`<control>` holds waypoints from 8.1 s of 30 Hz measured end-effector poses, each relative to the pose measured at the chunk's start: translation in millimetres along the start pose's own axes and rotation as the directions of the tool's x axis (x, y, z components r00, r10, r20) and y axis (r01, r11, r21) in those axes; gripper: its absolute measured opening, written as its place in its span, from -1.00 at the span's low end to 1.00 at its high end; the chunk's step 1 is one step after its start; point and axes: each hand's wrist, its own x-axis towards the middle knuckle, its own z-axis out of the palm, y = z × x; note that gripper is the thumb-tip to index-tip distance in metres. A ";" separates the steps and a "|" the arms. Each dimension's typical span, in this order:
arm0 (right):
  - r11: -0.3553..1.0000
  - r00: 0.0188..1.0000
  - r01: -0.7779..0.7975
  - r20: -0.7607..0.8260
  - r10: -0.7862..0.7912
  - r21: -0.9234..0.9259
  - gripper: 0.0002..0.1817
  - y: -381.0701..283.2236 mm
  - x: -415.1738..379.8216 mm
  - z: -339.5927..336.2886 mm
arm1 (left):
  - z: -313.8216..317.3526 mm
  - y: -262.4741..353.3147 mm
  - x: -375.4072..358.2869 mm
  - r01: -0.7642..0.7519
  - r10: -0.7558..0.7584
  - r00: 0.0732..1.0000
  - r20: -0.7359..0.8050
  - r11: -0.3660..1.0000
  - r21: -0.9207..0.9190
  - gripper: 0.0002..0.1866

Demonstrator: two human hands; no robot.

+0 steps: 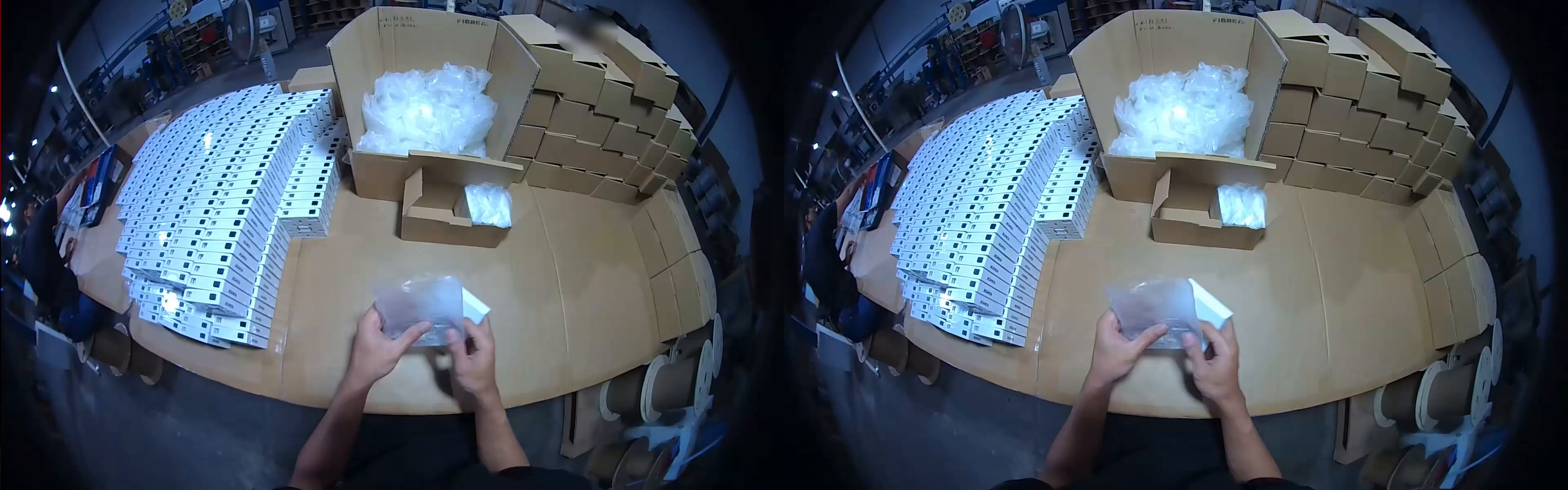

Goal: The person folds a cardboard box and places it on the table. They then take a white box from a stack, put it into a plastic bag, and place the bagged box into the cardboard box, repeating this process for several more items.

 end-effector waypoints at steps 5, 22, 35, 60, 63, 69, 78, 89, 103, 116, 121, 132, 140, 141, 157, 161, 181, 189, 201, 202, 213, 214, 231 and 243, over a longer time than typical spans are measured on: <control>0.958 0.974 -0.078 -0.182 0.131 0.275 -0.58 5.8 33.6 -47.3 | -12.7 -15.3 -9.8 -0.112 0.110 0.994 0.021 0.977 0.182 -0.56; 0.892 0.981 -0.022 0.180 -0.067 0.451 -0.63 -51.7 81.7 -18.0 | -18.3 -16.9 -15.1 -0.058 0.042 0.997 0.062 0.963 0.265 -0.57; 0.898 0.935 0.059 0.291 -0.203 0.436 -0.67 -34.4 93.2 -36.2 | -17.4 -22.7 -17.3 -0.040 0.007 0.991 0.133 0.968 0.249 -0.58; 0.974 0.739 0.209 0.638 -0.216 0.087 -0.71 -60.8 131.6 -23.5 | -11.3 -22.2 -16.6 -0.044 0.028 0.997 0.070 0.969 0.245 -0.48; 0.985 0.771 0.157 0.614 -0.168 0.073 -0.69 -52.1 127.3 -19.2 | -15.8 -17.9 -14.4 -0.006 -0.006 0.995 0.101 0.993 0.121 -0.49; 0.979 0.776 -0.045 0.624 -0.091 0.200 -0.69 -26.2 116.3 -18.3 | -26.7 -50.7 -12.0 0.140 -0.129 0.990 0.054 0.940 -0.313 -0.61; 0.591 0.837 -0.545 0.425 0.344 0.595 -0.81 21.6 44.1 1.4 | -29.7 -59.9 -7.3 0.002 -0.021 0.997 -0.069 0.966 -0.258 -0.55; 0.600 0.920 -0.383 0.347 0.183 0.702 -0.82 20.2 50.1 5.7 | -25.6 -24.1 -2.1 -0.171 0.172 0.984 0.041 0.985 -0.026 -0.39; 0.736 0.940 -0.337 0.257 0.224 0.587 -0.59 12.4 40.0 20.4 | -15.5 -33.0 -1.5 -0.102 0.099 0.995 -0.027 0.972 -0.213 -0.47; 0.861 0.977 -0.212 0.101 0.186 0.462 -0.86 4.1 48.4 4.2 | -11.9 -22.3 2.6 0.030 -0.097 0.968 -0.233 0.961 -0.273 -0.69; 0.966 0.899 -0.003 0.423 -0.110 0.257 -0.74 -1.4 53.8 -7.9 | -12.0 -16.2 5.6 0.062 -0.125 0.961 -0.247 0.967 -0.249 -0.68; 1.000 0.904 -0.006 0.428 0.003 0.007 -0.65 -4.2 62.7 -8.0 | -26.7 -41.6 3.1 0.078 -0.139 0.976 -0.165 0.941 -0.330 -0.73; 0.927 0.839 0.342 0.495 -0.226 -0.157 -0.64 -11.9 77.7 -26.5 | -42.1 -0.7 8.5 -0.159 0.131 0.955 0.266 0.984 0.084 -0.59; 0.891 0.833 0.398 0.493 -0.251 -0.218 -0.64 -18.9 79.2 -27.5 | -43.3 -0.9 9.2 -0.107 0.088 0.963 0.253 0.992 0.060 -0.64; 0.681 0.716 0.644 0.587 -0.378 -0.348 -0.77 -36.8 157.9 -57.5 | -34.5 28.8 62.5 -0.165 0.101 0.983 0.150 0.842 0.514 -0.28; 0.610 0.781 0.617 0.293 -0.551 -0.498 -0.81 -31.0 191.6 -49.3 | -43.2 16.5 94.8 -0.342 0.230 0.938 0.259 0.502 0.794 -0.23; 0.631 0.958 0.249 0.091 -0.272 -0.734 -0.79 15.6 207.2 -0.3 | -38.3 -16.9 133.0 -0.413 0.275 0.902 0.333 0.320 0.853 -0.25; 0.553 0.987 0.148 0.089 -0.132 -0.820 -0.82 47.6 213.6 17.2 | -39.2 -17.2 138.3 -0.445 0.353 0.881 0.315 0.390 0.806 -0.32; 0.428 0.971 0.172 0.081 -0.223 -0.887 -0.60 21.7 180.1 11.7 | -57.7 -3.5 109.9 -0.415 0.329 0.900 0.286 0.445 0.794 -0.24; 0.406 0.949 0.198 0.070 -0.308 -0.892 -0.54 20.2 177.8 17.0 | -65.9 -4.5 102.3 -0.398 0.359 0.900 0.246 0.452 0.798 -0.23; 0.791 0.747 0.561 0.559 -0.359 -0.242 -0.38 4.5 177.0 149.7 | -151.1 7.4 94.7 -0.200 0.538 0.842 -0.045 0.388 0.900 -0.46; 0.789 0.732 0.568 0.584 -0.352 -0.237 -0.33 12.0 181.1 162.9 | -154.7 5.8 99.0 -0.204 0.547 0.837 -0.033 0.367 0.908 -0.44; 0.834 0.689 0.512 0.678 -0.255 -0.207 -0.23 16.4 195.8 188.0 | -158.4 -7.7 107.7 -0.137 0.604 0.796 -0.045 0.252 0.958 -0.63; 0.741 0.667 -0.561 0.732 0.142 0.368 -0.60 -61.6 194.3 82.3 | -67.1 61.8 98.3 -0.513 0.806 0.566 0.173 0.180 0.839 -0.55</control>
